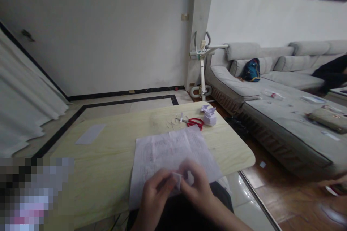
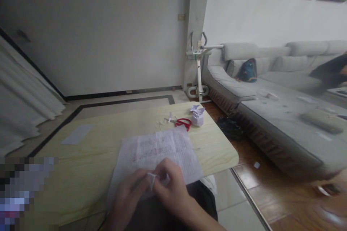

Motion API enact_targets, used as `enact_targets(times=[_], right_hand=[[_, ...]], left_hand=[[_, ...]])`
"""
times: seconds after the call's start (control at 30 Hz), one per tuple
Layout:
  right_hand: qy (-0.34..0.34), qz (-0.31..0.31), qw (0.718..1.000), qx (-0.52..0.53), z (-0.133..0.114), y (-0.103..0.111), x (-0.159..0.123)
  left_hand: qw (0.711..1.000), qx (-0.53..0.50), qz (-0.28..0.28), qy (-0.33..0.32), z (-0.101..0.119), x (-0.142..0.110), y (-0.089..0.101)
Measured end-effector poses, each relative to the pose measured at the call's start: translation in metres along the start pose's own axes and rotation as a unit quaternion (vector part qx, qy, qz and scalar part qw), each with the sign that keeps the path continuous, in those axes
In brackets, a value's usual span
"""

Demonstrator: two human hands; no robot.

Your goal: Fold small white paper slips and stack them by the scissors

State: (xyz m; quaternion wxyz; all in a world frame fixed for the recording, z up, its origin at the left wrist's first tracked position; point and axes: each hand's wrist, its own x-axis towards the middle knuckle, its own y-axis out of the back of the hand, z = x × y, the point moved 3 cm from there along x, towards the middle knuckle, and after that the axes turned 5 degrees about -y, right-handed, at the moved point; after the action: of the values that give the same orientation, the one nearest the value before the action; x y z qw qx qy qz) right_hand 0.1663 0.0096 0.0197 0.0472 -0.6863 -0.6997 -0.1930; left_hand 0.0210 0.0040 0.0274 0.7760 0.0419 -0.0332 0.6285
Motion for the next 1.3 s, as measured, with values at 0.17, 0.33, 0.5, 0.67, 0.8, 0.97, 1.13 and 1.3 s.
enact_targets(times=[0.17, 0.33, 0.5, 0.67, 0.8, 0.97, 1.13, 1.3], right_hand=[[0.036, 0.009, 0.999, -0.01, -0.01, 0.002, 0.001], [0.044, 0.003, 0.999, -0.022, -0.013, 0.002, 0.0], [0.018, 0.004, 1.0, -0.01, -0.004, 0.0, 0.0], [-0.009, -0.039, 0.999, -0.006, 0.0, -0.004, 0.001], [-0.016, -0.05, 0.999, -0.005, 0.0, -0.005, 0.002], [-0.015, -0.053, 0.998, -0.015, -0.004, -0.003, 0.003], [0.025, -0.055, 0.998, -0.033, -0.015, 0.001, 0.0], [0.05, -0.041, 0.997, -0.05, -0.014, 0.0, -0.002]], left_hand=[[0.999, 0.017, 0.038, 0.009, 0.001, 0.001, 0.001], [0.994, 0.034, 0.102, 0.031, -0.001, 0.0, 0.005], [0.991, 0.034, 0.124, 0.027, -0.001, -0.001, 0.007], [0.987, 0.048, 0.149, 0.015, -0.001, -0.001, 0.01], [0.987, 0.046, 0.156, 0.01, -0.002, -0.002, 0.01], [0.989, 0.039, 0.143, 0.024, -0.005, -0.002, 0.008], [0.988, 0.004, 0.147, 0.051, -0.007, -0.001, 0.007], [0.985, -0.037, 0.149, 0.075, -0.012, -0.003, 0.007]])
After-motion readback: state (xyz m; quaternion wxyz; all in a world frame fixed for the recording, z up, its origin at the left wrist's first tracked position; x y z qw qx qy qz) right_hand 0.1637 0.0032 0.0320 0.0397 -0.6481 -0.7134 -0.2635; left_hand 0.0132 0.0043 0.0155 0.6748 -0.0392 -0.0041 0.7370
